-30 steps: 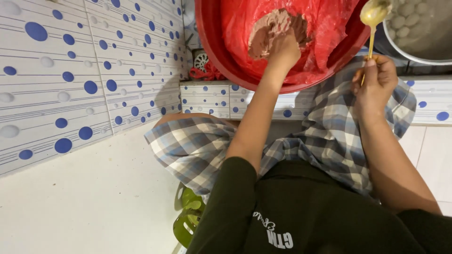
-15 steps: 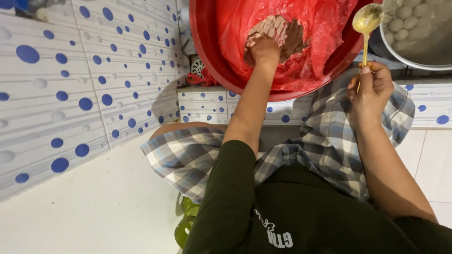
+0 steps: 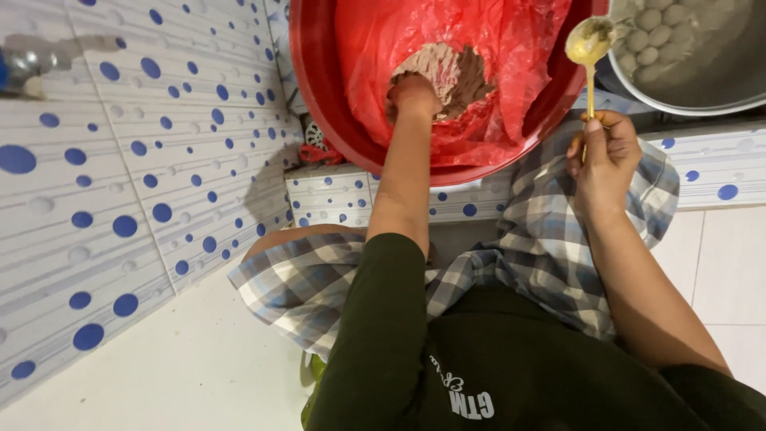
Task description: Manually forming meatballs from paste using hands and a spoon and placing them in a pot of water.
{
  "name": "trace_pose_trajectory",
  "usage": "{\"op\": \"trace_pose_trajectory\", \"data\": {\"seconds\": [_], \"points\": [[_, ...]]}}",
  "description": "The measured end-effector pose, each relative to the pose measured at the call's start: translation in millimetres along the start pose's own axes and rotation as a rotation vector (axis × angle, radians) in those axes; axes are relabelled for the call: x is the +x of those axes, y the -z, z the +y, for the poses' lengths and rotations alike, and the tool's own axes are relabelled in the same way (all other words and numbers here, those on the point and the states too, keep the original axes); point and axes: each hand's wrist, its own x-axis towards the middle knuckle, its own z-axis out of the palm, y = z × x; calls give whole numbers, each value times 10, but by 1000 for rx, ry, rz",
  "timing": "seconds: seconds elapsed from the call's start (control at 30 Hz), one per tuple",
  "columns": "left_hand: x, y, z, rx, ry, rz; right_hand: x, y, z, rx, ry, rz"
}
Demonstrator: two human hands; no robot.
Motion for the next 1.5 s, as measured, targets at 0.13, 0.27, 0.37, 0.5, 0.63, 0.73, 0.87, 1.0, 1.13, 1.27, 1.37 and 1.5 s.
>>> {"op": "trace_pose_trajectory", "data": {"seconds": [0.13, 0.27, 0.37, 0.5, 0.63, 0.73, 0.87, 1.0, 1.13, 1.27, 1.37, 1.5], "points": [[258, -120, -21, 21, -10, -52, 7, -20, -13, -22, -11, 21], [256, -149, -29, 33, -21, -39, 2, -31, -27, -15, -10, 27], [278, -170, -43, 83, -24, -83, 14, -34, -16, -21, 3, -5], [341, -235, -59, 62, -92, -91, 15, -26, 17, -15, -15, 3], [42, -49, -59, 46, -123, -52, 11, -47, -12, -17, -15, -16], [331, -215, -79, -72, -310, -28, 13, -46, -1, -16, -19, -5], [-265, 26, -168, -303, -415, 56, 11, -48, 2, -37, 17, -20], [-977, 284, -322, -651, -496, 41, 24, -49, 16, -4, 11, -8], [-846, 214, -434, -931, -747, 304, 40, -25, 63, -3, 45, -29], [-1183, 281, -488, -1266, -775, 389, 23, -60, 26, -16, 39, -15], [-1405, 274, -519, -1481, -898, 499, 32, -45, 85, -11, 29, 16], [-1618, 292, -498, -1658, -936, 656, 45, -35, 113, -22, 102, -16]]}}
